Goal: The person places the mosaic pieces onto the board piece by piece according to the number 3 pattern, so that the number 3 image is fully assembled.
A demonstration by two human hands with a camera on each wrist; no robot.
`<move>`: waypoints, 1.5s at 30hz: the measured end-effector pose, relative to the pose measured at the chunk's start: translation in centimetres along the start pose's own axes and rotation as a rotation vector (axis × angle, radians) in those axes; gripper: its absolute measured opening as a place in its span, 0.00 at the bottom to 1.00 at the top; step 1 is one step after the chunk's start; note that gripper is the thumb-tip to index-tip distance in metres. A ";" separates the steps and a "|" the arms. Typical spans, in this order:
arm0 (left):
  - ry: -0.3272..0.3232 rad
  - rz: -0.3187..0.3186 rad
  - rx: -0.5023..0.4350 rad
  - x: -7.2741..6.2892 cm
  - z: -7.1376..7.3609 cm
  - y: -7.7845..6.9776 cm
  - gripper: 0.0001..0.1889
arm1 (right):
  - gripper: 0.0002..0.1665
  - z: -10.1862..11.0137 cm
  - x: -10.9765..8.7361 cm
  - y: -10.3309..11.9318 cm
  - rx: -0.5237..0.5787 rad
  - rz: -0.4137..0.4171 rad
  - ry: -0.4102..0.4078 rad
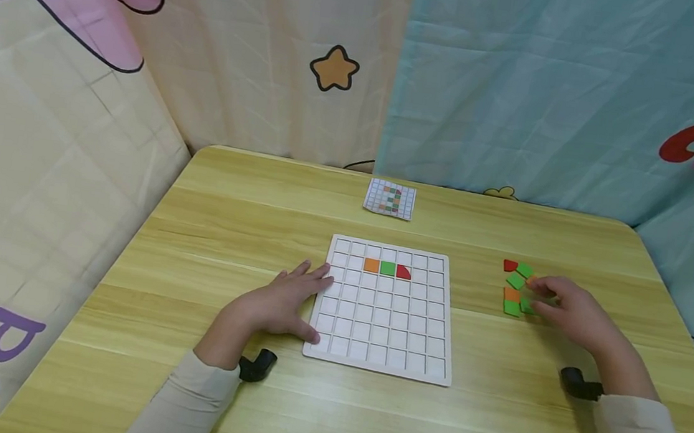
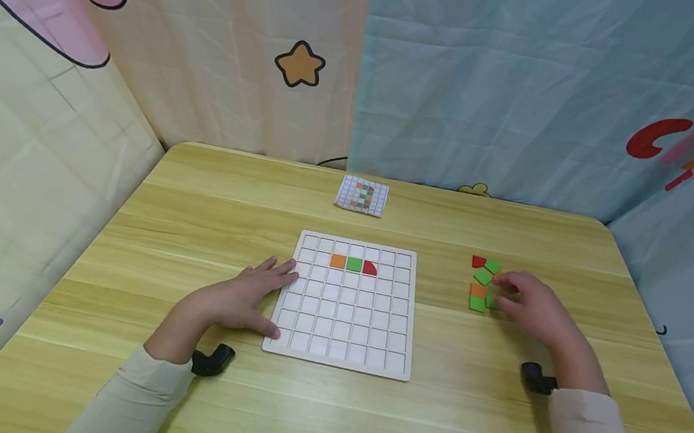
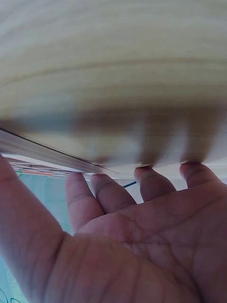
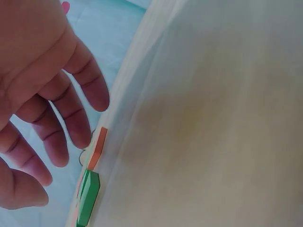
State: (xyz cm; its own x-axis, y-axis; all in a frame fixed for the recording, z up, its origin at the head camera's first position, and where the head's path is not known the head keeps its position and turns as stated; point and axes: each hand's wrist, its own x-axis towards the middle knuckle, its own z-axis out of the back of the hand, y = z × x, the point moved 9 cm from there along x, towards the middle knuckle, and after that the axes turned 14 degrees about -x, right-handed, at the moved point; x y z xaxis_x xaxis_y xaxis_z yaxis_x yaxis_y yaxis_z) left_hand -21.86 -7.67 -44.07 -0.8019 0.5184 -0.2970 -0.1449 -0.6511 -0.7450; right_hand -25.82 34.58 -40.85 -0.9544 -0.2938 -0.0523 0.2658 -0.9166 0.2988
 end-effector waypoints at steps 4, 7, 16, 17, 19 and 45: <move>-0.003 0.003 -0.003 -0.1 0.0 0.0 0.52 | 0.20 -0.1 -0.4 -0.3 -0.007 -0.005 0.003; -0.008 0.009 -0.004 -0.1 -0.1 0.1 0.52 | 0.19 -0.2 -0.5 -0.6 -0.010 -0.011 0.023; -0.005 0.009 0.010 -0.2 -0.1 0.2 0.52 | 0.16 -0.6 -0.6 -0.9 -0.017 0.006 0.034; -0.004 0.008 0.013 -0.2 -0.1 0.2 0.52 | 0.16 -0.7 -0.6 -0.9 -0.020 0.007 0.034; -0.005 0.007 0.014 -0.2 -0.1 0.2 0.52 | 0.16 -0.8 -0.6 -0.9 -0.024 0.008 0.039; -0.011 -0.006 0.006 0.0 0.1 -0.1 0.52 | 0.18 -1.2 0.3 0.2 -0.048 0.047 0.061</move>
State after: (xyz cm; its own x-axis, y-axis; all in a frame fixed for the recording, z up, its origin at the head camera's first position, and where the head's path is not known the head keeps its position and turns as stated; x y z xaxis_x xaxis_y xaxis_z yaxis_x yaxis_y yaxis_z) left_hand -21.87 -7.68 -43.99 -0.8071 0.5164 -0.2862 -0.1530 -0.6511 -0.7435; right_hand -25.91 33.96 -41.96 -0.9310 -0.3516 -0.0979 0.3179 -0.9130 0.2559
